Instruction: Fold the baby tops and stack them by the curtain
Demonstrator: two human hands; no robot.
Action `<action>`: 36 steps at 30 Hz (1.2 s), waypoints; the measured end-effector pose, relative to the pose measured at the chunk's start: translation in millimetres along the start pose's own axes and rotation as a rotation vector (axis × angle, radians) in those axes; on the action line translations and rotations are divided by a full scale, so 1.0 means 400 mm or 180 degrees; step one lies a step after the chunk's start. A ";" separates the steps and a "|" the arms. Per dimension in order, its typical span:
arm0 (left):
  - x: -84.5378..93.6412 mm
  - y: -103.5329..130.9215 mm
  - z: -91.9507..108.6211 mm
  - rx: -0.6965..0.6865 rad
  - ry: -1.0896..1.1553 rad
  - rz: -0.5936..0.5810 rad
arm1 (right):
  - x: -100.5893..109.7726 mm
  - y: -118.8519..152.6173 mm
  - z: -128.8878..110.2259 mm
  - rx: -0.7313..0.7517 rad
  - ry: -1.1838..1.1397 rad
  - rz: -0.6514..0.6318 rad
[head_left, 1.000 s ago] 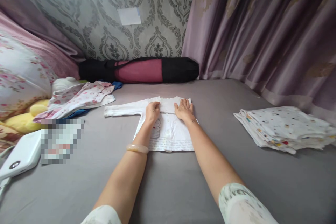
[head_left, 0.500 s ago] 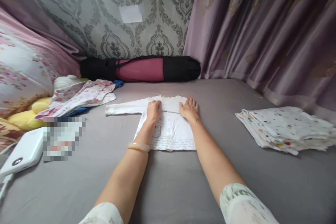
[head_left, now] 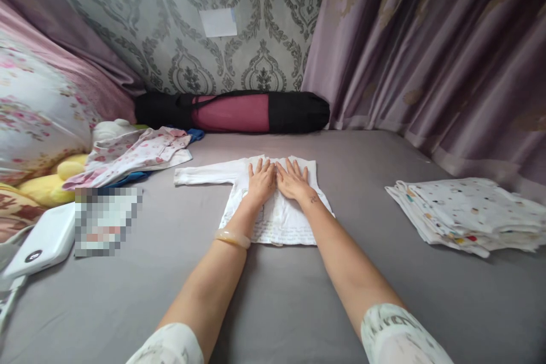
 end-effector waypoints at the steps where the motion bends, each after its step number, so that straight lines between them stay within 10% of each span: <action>1: -0.007 0.000 -0.003 0.0048 0.0036 -0.0082 | -0.007 0.000 0.001 -0.0004 0.0001 -0.0046; 26: -0.026 0.001 -0.001 -0.0018 -0.0010 -0.0234 | -0.011 -0.010 0.039 -0.0355 0.0044 -0.0058; 36: -0.022 0.003 -0.021 0.0316 -0.0028 -0.0233 | -0.004 -0.033 0.144 -0.1114 0.0246 0.0389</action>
Point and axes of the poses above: each hand's wrist, its own y-axis away from the middle knuckle, its own x-axis out of the back of the hand, z = x × y, the point moved 5 cm from there along -y, towards the middle knuckle, and after that the axes turned 1 degree about -y, right-handed, at the moved point
